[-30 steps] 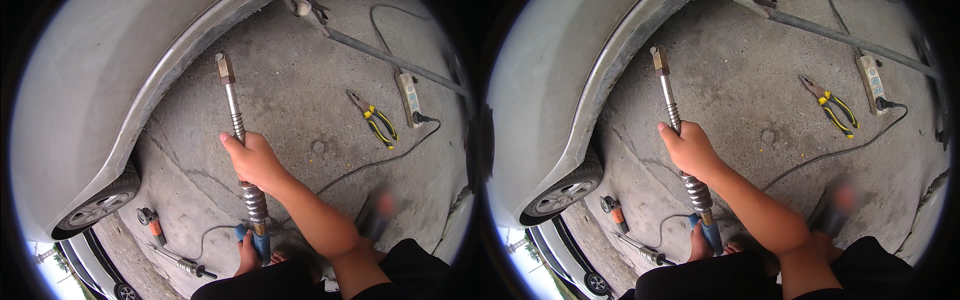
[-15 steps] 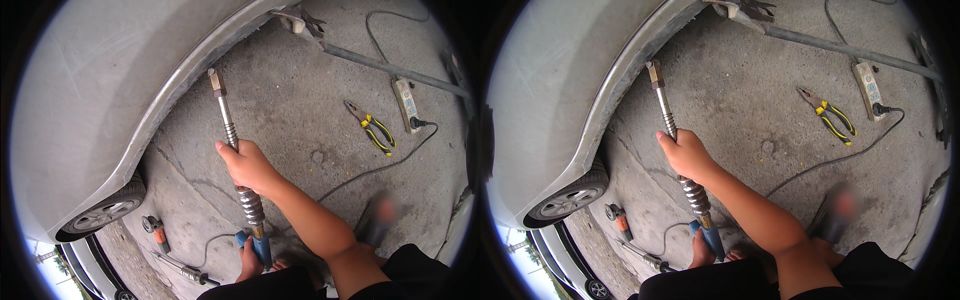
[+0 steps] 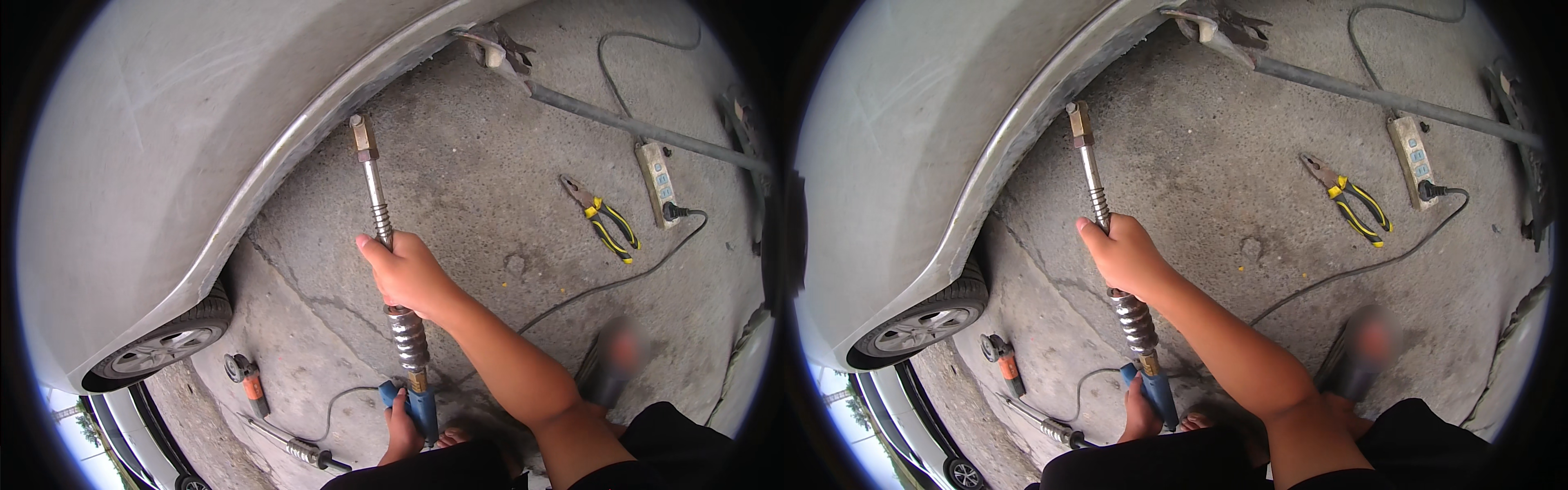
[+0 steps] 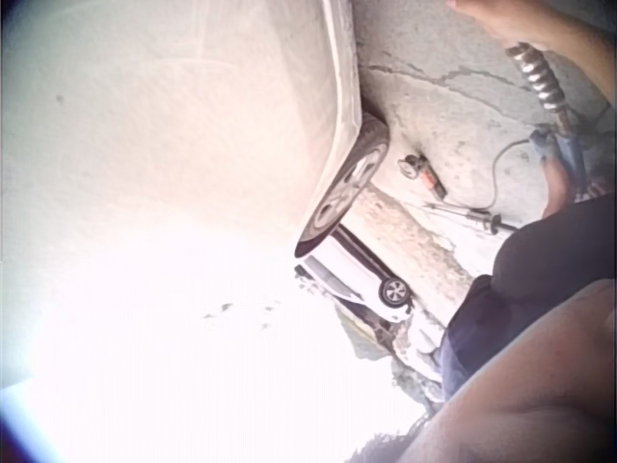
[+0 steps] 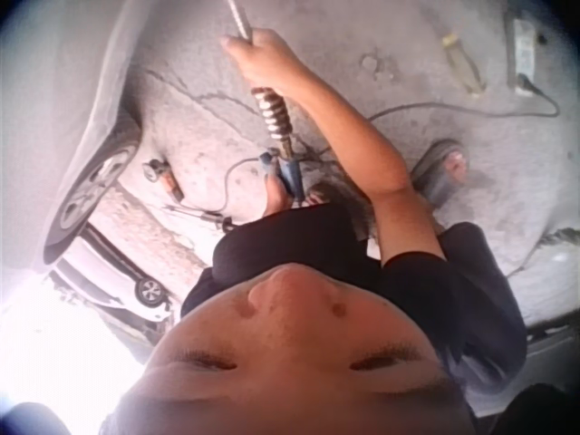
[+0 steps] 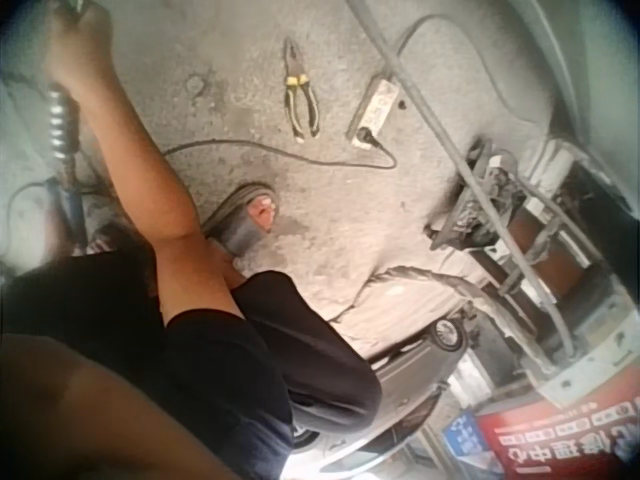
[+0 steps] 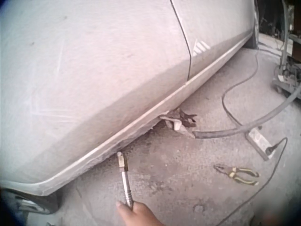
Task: The person uses pliers to adjust a metal rod and then operates a blue pneumatic tool to repeatedly strike the lower edge of a car's front bumper. The person moves along the bumper, applying the tool to different sections to straighten the metal.
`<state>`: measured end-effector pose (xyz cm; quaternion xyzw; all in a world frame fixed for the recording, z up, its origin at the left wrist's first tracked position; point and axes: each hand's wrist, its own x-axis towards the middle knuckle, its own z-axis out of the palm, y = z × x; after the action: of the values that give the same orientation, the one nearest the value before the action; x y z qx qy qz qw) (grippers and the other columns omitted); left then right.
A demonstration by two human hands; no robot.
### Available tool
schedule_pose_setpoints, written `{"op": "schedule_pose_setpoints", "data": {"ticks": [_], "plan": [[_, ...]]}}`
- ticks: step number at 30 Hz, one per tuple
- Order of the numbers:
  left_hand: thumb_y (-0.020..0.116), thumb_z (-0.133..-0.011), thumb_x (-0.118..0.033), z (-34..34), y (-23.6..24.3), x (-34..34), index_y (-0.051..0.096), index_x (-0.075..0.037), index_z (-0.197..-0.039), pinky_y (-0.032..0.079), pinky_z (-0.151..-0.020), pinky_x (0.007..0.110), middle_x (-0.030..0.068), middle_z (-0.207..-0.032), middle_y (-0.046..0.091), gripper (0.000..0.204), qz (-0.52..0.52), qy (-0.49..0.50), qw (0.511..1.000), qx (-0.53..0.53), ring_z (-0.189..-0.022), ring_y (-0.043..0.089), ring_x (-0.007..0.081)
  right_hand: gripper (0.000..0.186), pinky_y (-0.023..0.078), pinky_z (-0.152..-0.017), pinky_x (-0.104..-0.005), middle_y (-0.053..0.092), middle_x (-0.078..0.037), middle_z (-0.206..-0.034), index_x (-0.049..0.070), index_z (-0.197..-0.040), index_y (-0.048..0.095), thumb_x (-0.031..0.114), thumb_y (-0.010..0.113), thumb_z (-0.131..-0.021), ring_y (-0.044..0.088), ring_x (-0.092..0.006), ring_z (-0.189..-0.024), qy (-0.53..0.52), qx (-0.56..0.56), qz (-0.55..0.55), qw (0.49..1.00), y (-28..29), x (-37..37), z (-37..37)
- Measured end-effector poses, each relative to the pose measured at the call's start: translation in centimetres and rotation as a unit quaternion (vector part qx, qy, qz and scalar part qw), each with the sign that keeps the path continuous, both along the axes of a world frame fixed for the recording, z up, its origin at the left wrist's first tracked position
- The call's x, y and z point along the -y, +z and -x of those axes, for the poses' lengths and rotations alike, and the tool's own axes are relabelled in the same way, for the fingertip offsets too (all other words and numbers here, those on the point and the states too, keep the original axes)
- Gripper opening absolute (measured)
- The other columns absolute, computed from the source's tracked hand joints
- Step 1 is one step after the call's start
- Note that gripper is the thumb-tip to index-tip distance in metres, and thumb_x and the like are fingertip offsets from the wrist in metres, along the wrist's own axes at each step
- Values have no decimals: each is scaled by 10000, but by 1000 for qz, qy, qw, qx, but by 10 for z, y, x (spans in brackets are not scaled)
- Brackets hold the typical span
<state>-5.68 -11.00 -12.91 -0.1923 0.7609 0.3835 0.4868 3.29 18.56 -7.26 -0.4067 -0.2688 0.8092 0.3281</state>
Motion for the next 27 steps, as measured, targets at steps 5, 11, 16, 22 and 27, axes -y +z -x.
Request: {"op": "schedule_pose_setpoints", "data": {"ticks": [5,11,16,22,27], "plan": [[515,-983,-347,-2,-3,4,566,-15,-1121,526,-777,380,114,-957,648,363,-16,-29,999,-17,-854,638,234,377,323,-373,-258,426,32,-510,108,-714,416,305,559,-1001,379,-59,-395,8,-22,6,1000,0,-1,-3],[518,-979,-364,2,-5,7,563,2,-1150,527,-773,370,123,-982,658,407,-44,-27,998,20,-861,643,237,420,358,-392,-300,439,20,-524,89,-670,430,335,578,-976,406,-93,-408,-1,6,-15,1000,-4,1,0],[520,-975,-334,0,-6,7,565,17,-1146,530,-767,367,125,-981,656,393,-34,-22,999,8,-857,646,236,434,378,-431,-329,456,8,-518,70,-652,460,339,576,-973,432,-108,-425,-3,41,-34,999,-4,2,1],[508,-978,-296,2,-8,10,554,40,-1157,538,-766,379,135,-992,649,384,-21,-33,999,-3,-873,648,238,438,375,-433,-329,458,10,-520,74,-642,459,338,570,-973,437,-108,-433,-3,42,-34,999,-5,2,2],[487,-989,-284,1,-7,10,543,51,-1166,540,-773,391,143,-1013,644,383,-23,-43,999,-9,-880,647,247,436,363,-430,-336,458,11,-526,76,-638,454,331,569,-972,416,-110,-428,-13,46,-49,998,-5,2,1]]}}
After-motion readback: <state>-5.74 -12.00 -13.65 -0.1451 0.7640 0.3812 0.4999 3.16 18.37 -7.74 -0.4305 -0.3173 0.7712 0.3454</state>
